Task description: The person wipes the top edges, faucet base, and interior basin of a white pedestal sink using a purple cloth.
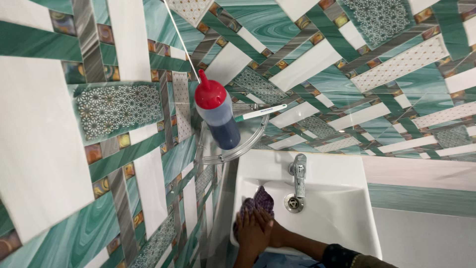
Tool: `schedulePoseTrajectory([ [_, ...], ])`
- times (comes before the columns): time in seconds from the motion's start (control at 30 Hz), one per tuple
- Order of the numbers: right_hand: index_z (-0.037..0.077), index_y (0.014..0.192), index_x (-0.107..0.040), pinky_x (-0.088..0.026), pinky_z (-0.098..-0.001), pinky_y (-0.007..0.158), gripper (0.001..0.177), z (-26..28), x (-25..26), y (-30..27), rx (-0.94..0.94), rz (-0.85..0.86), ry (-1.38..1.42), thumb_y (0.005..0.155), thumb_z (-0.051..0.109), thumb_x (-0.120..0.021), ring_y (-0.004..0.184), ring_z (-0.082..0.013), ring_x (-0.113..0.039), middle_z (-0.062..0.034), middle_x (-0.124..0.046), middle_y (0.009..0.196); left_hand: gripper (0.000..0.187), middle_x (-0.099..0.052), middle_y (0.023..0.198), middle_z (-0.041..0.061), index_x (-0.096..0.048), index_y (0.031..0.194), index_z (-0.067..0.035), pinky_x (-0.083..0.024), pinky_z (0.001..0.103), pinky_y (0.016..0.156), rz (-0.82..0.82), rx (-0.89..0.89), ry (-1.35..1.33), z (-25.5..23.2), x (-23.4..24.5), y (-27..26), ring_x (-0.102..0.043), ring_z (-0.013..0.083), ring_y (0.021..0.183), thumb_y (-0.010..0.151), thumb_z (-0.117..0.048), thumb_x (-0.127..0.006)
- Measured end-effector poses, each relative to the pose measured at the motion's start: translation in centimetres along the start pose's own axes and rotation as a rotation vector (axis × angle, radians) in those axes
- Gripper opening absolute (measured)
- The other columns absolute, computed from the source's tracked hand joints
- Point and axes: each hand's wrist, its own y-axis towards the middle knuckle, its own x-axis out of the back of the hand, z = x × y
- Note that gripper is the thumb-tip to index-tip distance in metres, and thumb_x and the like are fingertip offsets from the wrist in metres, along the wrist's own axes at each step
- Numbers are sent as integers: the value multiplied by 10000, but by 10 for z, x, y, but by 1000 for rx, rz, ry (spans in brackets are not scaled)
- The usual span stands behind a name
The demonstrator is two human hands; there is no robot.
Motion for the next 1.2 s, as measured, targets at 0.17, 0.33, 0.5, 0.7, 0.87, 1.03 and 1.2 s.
schedulePoseTrajectory([
  [0.17, 115, 1630, -213, -72, -521, 1285, 789, -44, 56, -99, -232, 286, -188, 1008, 521, -478, 1594, -395, 26, -167, -49, 1724, 1185, -172, 1696, 170, -423, 1536, -71, 87, 637, 1236, 532, -67, -188, -85, -21, 34, -9, 500, 1561, 766, -886, -41],
  [0.33, 96, 1601, -198, -101, -440, 1297, 829, -80, 92, -225, -440, 161, -431, 995, 554, -529, 1596, -306, -44, -121, -121, 1703, 1305, 39, 1697, 280, -40, 1620, 48, 63, 604, 1246, 643, -308, -209, -209, -83, 56, 143, 539, 1540, 775, -946, -61],
  [0.5, 95, 1613, -227, -100, -445, 1312, 771, -54, 78, -232, -468, 300, -383, 1030, 531, -480, 1601, -299, -72, -129, -143, 1713, 1275, -198, 1623, 354, -222, 1574, 93, -32, 597, 1241, 598, -365, -248, -200, -59, 19, -107, 564, 1506, 808, -911, -46],
  [0.7, 47, 1631, -232, -93, -465, 1310, 764, -7, 43, -159, -72, 237, -237, 1030, 456, -469, 1611, -352, -74, -177, -161, 1727, 1140, -308, 1549, 405, -278, 1534, 183, -10, 616, 1266, 123, -66, -184, -119, -33, -61, -220, 526, 1522, 980, -812, -232],
  [0.87, 8, 1646, -235, -87, -481, 1308, 760, 60, 33, -79, 347, 50, -201, 1031, 393, -460, 1620, -396, -75, -217, -176, 1739, 932, -261, 1587, 381, -267, 1556, 124, -83, 635, 1226, -451, 39, -225, -11, -83, -76, -192, 549, 1508, 1035, -649, -267],
  [1.03, -14, 1659, -246, -85, -498, 1302, 748, 88, 39, -12, 648, -82, -233, 1054, 367, -467, 1620, -447, -75, -236, -203, 1753, 760, -197, 1630, 349, -248, 1579, 60, -146, 638, 1180, -604, 244, -574, 31, -97, -63, -141, 566, 1494, 1069, -502, -300],
  [1.2, 25, 1375, -556, -328, -441, 1205, 566, 105, 76, 67, 525, -44, -210, 947, 396, -550, 1400, -363, -445, -172, -525, 1445, 788, -459, 1522, 224, -347, 1547, -59, -433, 434, 1122, -441, 536, -1076, 67, -27, -10, -498, 381, 1386, 985, -611, -363],
])
